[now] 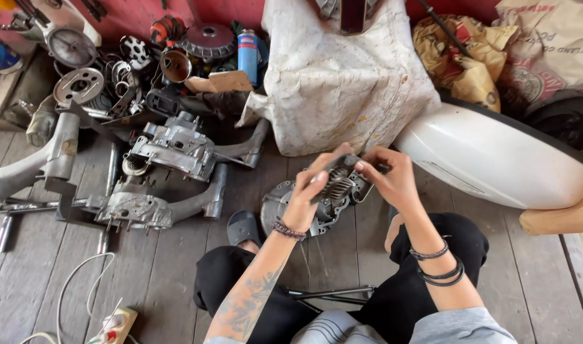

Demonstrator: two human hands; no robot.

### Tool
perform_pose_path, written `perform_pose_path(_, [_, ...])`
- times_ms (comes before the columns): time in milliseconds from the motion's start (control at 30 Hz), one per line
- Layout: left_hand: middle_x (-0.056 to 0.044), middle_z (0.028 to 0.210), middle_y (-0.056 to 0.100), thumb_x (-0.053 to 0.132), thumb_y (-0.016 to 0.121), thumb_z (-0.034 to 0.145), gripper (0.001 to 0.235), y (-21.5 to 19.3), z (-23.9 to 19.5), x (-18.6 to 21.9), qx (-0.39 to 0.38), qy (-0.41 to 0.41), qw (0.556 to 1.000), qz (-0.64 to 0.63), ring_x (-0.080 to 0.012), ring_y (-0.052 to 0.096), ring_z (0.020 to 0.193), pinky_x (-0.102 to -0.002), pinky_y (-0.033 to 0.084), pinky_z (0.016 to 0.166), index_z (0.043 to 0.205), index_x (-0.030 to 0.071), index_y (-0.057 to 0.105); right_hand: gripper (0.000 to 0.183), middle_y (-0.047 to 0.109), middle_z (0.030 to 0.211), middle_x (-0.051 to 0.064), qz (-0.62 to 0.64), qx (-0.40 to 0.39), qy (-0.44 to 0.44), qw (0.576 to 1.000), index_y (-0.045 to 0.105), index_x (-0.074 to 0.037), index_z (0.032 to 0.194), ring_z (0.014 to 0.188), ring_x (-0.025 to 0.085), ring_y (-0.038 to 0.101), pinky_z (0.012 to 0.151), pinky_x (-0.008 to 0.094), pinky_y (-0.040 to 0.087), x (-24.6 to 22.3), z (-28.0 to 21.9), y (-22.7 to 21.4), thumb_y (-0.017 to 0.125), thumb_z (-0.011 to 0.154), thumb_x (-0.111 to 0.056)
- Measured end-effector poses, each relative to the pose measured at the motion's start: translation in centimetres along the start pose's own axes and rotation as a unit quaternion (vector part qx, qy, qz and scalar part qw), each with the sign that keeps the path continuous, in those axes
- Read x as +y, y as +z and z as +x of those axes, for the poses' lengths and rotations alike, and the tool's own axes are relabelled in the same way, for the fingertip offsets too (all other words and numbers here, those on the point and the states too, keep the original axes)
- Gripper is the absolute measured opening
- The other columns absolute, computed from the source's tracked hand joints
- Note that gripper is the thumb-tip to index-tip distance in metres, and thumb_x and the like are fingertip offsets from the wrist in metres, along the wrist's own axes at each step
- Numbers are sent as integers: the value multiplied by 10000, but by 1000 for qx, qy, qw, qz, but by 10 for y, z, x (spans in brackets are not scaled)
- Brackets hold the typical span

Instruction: Inspecting a gear assembly and using a tool to work on a motorcycle engine casing.

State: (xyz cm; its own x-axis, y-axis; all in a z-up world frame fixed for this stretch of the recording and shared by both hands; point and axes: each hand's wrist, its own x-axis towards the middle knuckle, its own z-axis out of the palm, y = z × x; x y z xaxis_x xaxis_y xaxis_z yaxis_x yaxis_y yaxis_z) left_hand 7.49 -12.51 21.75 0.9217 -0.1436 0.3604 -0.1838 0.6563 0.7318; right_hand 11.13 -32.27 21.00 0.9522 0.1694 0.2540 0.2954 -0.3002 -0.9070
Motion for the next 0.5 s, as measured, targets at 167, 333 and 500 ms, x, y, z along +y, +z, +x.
perform_pose_path(167, [-179,1322,643,355,520,1042,482,-1,-4,-2,-33,-49,994,91,-299,548,1344,-478,364,1174,1360,14,643,288,718,704,76,-64,-30,-76,995,711,-48,786,765,187,691,1078,425,448,8,-1,-10,900,789,-265])
perform_pose_path(333, [-150,1265,672,420,415,1119,507,-7,-1,-7,-31,-50,991,116,-251,626,1235,-453,454,1094,1416,59,610,212,705,771,90,-132,-21,-9,991,757,-82,874,882,278,704,954,413,512,-9,3,-21,907,759,-178])
perform_pose_path(500, [-249,1207,645,535,272,1110,677,-4,-2,-1,-31,-133,972,190,-374,609,1158,-546,435,1059,1380,23,622,262,707,692,94,-170,-42,-37,984,736,-108,797,947,361,681,1086,499,449,-30,-4,-11,934,664,-215])
